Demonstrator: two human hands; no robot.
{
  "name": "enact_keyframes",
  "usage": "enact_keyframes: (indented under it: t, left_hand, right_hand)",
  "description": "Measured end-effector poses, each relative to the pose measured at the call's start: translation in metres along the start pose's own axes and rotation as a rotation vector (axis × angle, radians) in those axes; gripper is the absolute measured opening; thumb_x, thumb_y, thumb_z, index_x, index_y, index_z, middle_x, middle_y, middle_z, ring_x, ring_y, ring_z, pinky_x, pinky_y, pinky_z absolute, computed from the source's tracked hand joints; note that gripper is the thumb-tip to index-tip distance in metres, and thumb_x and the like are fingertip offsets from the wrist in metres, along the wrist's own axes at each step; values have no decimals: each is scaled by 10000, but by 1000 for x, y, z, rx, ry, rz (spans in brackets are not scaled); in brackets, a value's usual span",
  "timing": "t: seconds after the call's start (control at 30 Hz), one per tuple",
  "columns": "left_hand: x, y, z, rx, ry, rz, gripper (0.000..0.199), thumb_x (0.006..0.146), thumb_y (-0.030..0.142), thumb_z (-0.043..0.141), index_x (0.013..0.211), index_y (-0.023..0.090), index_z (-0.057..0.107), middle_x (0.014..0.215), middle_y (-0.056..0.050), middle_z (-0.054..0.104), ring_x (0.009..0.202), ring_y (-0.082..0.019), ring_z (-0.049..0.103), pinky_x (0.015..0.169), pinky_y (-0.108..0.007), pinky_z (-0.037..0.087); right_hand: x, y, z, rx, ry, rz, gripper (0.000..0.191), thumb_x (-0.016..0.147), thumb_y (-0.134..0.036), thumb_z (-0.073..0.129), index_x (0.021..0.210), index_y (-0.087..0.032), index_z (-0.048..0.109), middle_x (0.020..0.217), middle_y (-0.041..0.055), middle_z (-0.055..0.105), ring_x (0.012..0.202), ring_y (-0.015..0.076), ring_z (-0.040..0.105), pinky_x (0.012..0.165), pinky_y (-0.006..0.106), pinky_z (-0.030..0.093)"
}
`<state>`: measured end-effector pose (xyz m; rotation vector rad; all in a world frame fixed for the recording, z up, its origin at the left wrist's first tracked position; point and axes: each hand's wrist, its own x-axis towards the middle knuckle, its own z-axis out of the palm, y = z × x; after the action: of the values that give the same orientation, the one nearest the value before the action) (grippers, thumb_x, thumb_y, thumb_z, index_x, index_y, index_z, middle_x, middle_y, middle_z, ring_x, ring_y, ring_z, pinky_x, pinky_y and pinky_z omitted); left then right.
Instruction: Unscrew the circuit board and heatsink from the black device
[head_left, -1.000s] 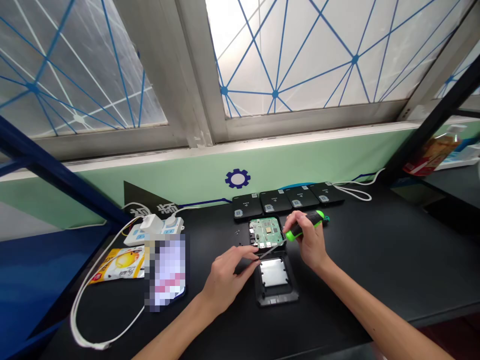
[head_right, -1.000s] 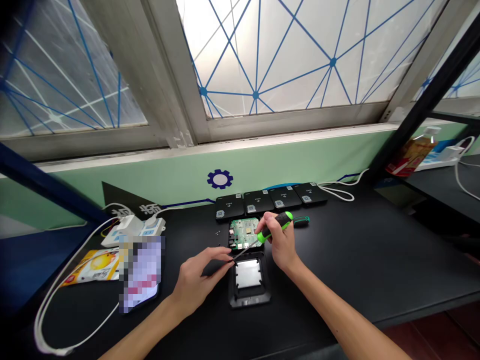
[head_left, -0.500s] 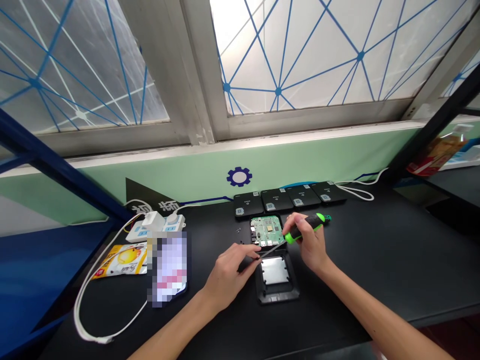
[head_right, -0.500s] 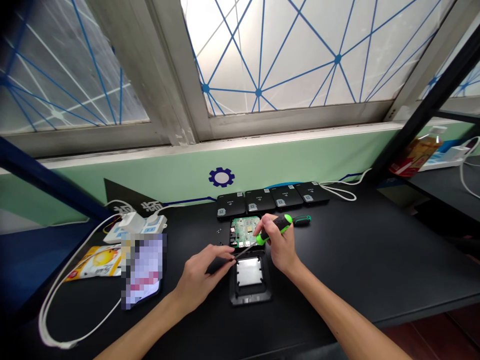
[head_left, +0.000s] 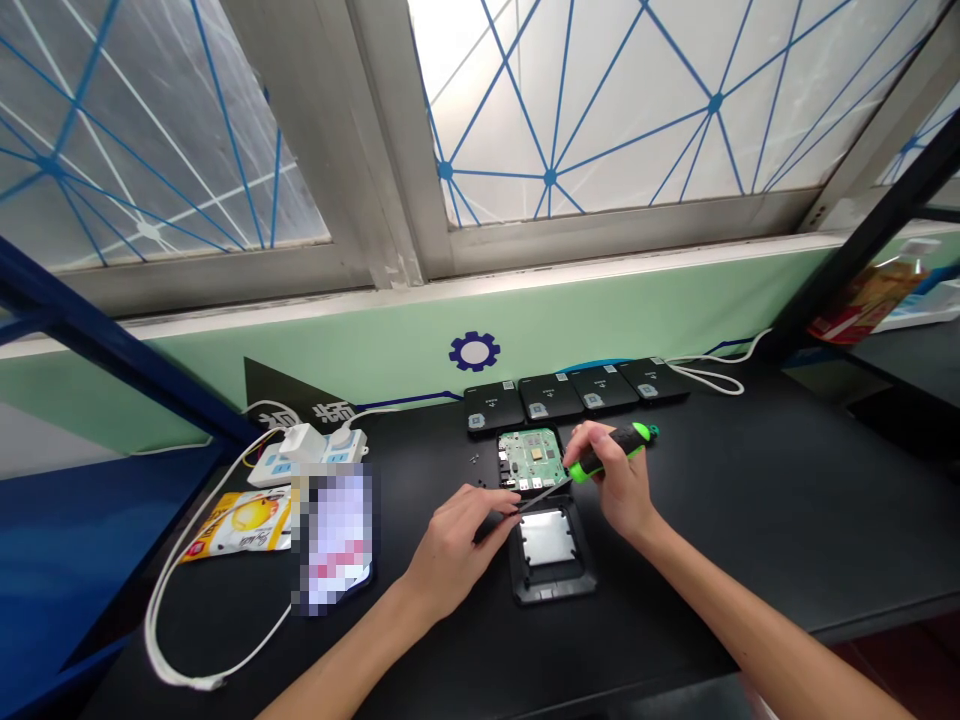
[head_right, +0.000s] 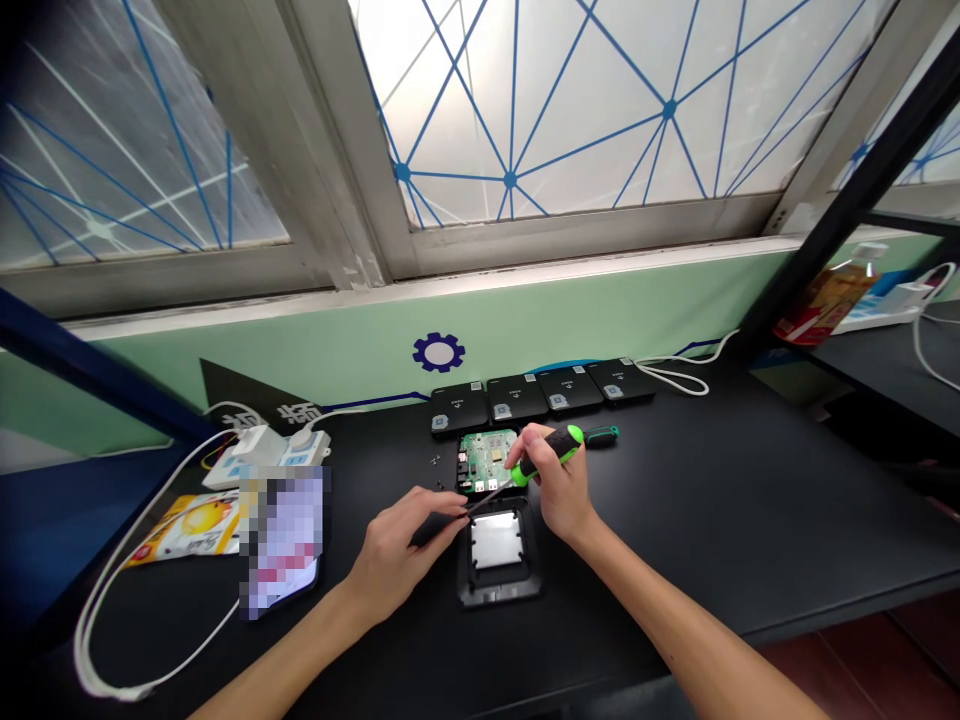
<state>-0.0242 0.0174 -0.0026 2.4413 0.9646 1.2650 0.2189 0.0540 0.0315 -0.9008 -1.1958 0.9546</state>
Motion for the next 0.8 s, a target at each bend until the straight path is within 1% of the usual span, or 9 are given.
enact_keyframes:
  t: [0.13,0.43,0.57,0.8]
  left_hand:
    - [2,1,-1,-2,11,24,182,1130,144,727,1290,230,710,1070,-31,867,898,-189,834,868,-328,665]
    - [4,3,0,14,19,81,184,1121,117,737,1271,222,721,1079,-37,884,844,-189,830,805,-338,644]
    - [5,3,1,18,16,100,188,1125,119,734,1280,223,719,1072,-34,887,825,-183,831,789,-336,638]
    - [4,3,1,33,13,87,158,1141,140,720,1276,221,716,1105,-34,897,862,-182,862,796,-324,639]
  right_hand:
    - [-1,3,-2,20,-16,-3,530,1037,-517,636,630,-204,769,622,37,610,579,164,486,535,298,334]
    - [0,5,-2,37,2,-4,550,1043,-540,642,630,-203,772,602,29,585,565,161,458,520,300,297]
    - [-1,7,-3,39,1,-10,554,1064,-534,638,642,-203,777,601,26,584,565,159,458,532,307,302]
    - [1,7,-5,52,-66,-59,538,1087,-490,611,662,-217,796,617,31,602,594,176,478,569,332,328]
